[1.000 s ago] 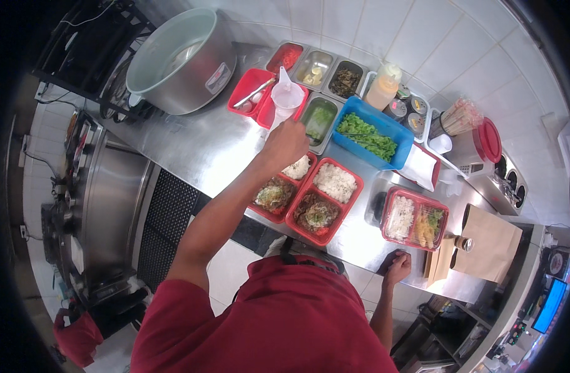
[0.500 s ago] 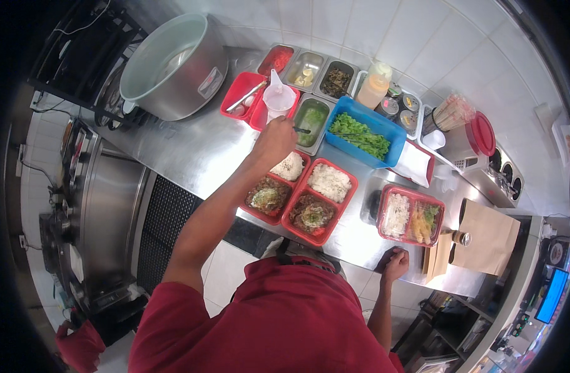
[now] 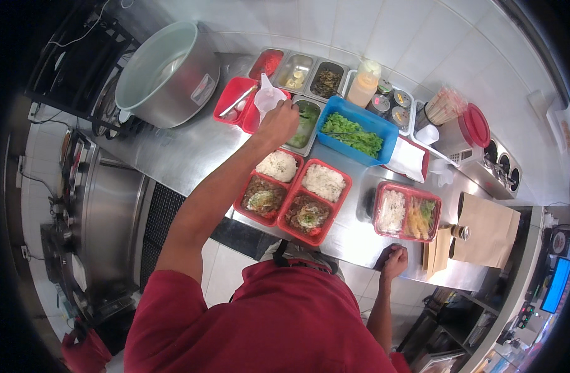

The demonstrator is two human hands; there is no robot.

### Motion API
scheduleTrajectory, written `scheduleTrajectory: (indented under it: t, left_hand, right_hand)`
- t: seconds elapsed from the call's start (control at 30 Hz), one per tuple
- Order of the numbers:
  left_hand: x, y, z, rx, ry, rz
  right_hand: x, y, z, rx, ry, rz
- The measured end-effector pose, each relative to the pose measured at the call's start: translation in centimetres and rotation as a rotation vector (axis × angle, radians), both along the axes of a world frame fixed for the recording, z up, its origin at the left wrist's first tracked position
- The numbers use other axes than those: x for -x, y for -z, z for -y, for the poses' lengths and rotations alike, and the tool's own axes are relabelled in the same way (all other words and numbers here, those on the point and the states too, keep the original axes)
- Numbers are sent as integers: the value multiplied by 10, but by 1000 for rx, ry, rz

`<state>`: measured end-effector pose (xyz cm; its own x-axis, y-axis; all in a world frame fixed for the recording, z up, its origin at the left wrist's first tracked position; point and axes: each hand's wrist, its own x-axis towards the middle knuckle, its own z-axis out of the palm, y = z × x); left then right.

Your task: The person assembles bento boxes by placing a boiled egg into each container, sprinkling seasoning from a shaker, and adding chopped green onions. They then retrieve a plastic lid from a shelf and place it on one of the boxes.

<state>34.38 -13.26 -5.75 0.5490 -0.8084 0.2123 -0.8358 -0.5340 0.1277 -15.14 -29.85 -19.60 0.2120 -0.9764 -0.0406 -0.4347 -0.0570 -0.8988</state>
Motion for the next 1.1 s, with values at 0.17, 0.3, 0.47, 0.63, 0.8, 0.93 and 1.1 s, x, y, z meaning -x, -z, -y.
scheduleTrajectory:
  t: [0.17, 0.3, 0.47, 0.63, 0.8, 0.93, 1.1]
  left_hand:
    - [-2, 4, 5, -11, 14, -16]
    - [-8, 11, 11, -64, 31, -44]
    - [-6, 8, 6, 35, 36, -73]
    - [0, -9, -8, 42, 24, -82]
    - [10, -27, -19, 102, 24, -82]
    - [19, -38, -26, 193, 27, -61]
    - [27, -33, -39, 401, 11, -78]
  right_hand:
    - [-1, 3, 1, 37, 6, 17]
    - [-1, 2, 1, -3, 27, -35]
    - [-3, -3, -2, -14, 57, -83]
    - [-4, -5, -3, 27, 15, -7]
    - [-1, -3, -3, -20, 7, 5]
    - [-1, 3, 0, -9, 7, 11]
    - [-1, 1, -1, 75, -10, -48]
